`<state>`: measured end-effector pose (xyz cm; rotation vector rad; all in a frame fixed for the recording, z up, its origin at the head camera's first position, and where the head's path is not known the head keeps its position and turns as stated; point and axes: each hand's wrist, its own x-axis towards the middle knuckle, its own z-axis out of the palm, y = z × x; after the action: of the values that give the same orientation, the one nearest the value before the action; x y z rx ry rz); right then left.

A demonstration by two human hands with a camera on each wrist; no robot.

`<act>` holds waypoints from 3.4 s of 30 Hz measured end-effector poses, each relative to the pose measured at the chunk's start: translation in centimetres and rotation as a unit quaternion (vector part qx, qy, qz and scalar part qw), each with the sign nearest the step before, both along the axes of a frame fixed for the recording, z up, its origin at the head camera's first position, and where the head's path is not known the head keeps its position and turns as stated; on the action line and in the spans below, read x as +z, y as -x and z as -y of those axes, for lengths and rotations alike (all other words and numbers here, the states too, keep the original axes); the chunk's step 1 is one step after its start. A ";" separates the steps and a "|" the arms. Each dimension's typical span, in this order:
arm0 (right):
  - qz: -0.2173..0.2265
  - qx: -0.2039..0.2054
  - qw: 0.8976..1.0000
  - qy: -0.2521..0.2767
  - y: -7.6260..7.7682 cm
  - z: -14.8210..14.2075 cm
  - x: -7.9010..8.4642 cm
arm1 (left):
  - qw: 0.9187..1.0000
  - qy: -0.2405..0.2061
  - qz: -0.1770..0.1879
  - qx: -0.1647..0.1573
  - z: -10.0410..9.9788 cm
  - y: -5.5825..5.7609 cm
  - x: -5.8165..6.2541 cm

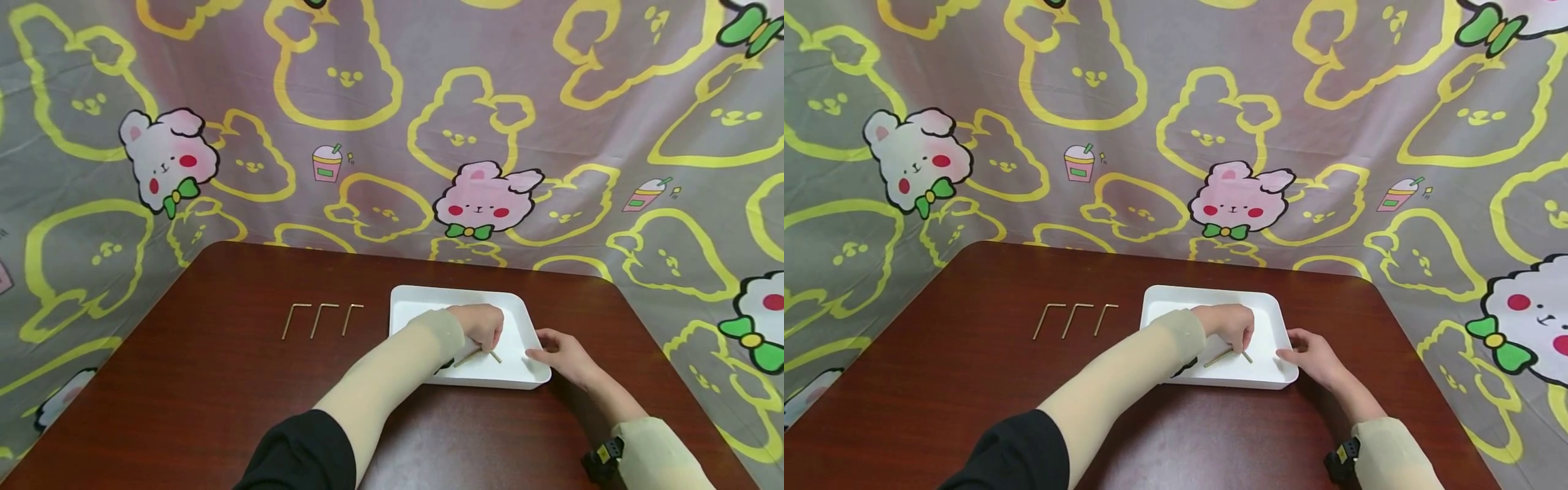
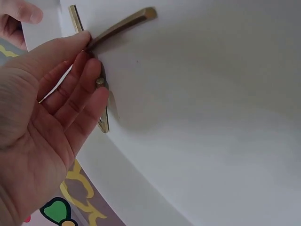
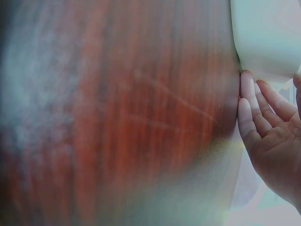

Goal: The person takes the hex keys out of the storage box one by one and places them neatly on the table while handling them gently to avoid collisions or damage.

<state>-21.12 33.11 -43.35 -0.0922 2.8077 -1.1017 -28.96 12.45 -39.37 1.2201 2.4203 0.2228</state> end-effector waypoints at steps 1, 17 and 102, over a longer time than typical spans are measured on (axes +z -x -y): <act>0.000 0.000 1.000 0.000 0.0 0.0 0.0 | 1.000 0.000 0.004 0.002 0.0 0.1 -0.1; 0.012 -0.009 1.000 -0.003 0.1 0.0 0.1 | 0.999 0.006 0.029 0.038 -0.1 0.7 -0.5; 0.012 -0.002 1.000 -0.004 -0.3 -0.2 0.0 | 0.950 -0.216 0.227 0.020 8.2 2.0 4.8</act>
<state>-20.83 33.36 -43.36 -0.0709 2.7915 -1.0853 -30.98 4.24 -34.56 1.1317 2.0447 0.9753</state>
